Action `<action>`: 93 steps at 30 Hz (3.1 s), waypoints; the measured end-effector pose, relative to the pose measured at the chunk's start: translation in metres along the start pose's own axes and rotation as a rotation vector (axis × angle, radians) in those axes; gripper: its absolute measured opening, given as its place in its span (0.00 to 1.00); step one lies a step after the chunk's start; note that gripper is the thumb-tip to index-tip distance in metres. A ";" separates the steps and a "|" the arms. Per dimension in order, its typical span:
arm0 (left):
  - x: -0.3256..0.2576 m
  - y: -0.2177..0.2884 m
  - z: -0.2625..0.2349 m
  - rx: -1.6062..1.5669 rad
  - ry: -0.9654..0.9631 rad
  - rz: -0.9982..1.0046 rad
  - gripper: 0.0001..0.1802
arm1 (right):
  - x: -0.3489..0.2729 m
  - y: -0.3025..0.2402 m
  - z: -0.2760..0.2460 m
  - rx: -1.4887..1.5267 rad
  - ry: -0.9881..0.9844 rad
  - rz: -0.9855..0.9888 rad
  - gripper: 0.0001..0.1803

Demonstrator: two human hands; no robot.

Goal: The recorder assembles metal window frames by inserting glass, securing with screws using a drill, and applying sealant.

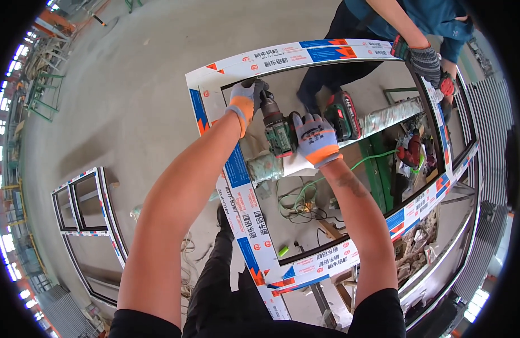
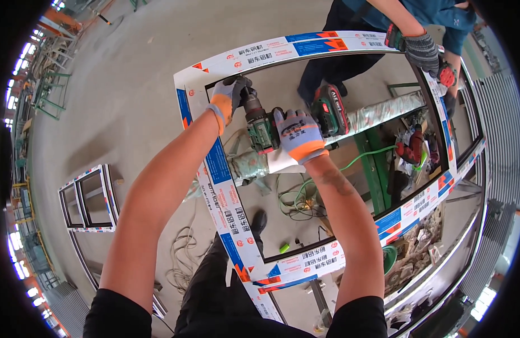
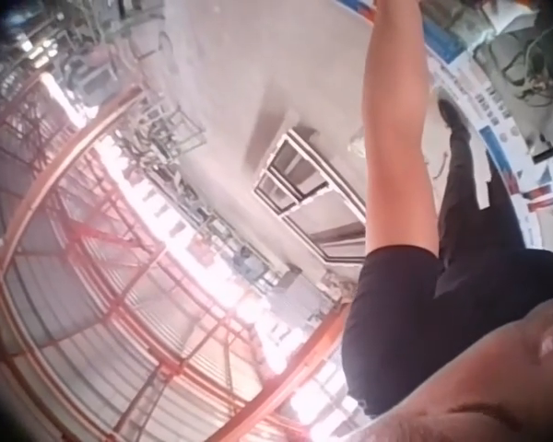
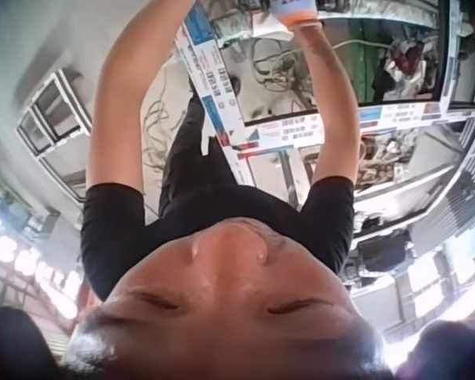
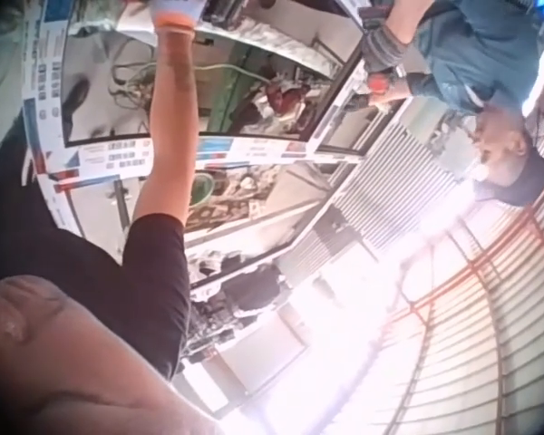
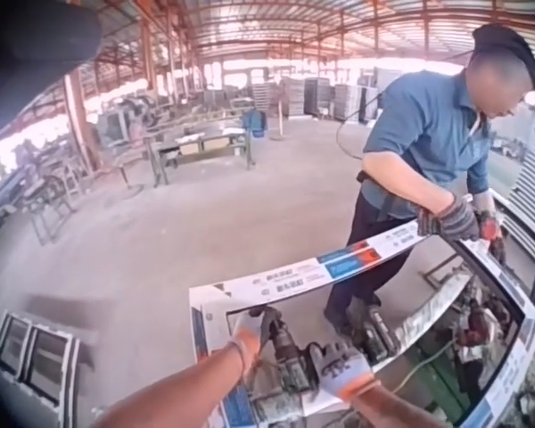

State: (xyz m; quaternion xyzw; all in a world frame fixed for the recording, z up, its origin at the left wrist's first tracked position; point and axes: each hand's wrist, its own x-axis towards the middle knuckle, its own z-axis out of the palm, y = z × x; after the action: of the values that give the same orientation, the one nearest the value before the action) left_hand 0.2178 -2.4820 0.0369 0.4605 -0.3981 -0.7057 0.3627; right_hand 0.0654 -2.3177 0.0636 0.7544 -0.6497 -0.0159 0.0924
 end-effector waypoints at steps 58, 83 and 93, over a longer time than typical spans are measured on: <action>0.025 0.078 -0.027 1.790 0.395 0.333 0.22 | 0.017 0.002 0.002 0.075 0.015 0.132 0.31; -0.158 0.164 -0.163 -0.017 -0.122 0.305 0.38 | -0.311 -0.099 -0.199 0.362 0.272 0.446 0.29; -0.287 0.125 -0.192 -0.931 -0.626 0.033 0.52 | -0.394 -0.281 -0.213 0.435 0.392 1.013 0.24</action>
State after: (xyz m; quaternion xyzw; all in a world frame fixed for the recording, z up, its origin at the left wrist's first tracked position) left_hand 0.5054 -2.3265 0.2032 0.0139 -0.1404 -0.9041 0.4033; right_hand 0.3094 -1.8660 0.1902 0.3403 -0.8885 0.3039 0.0502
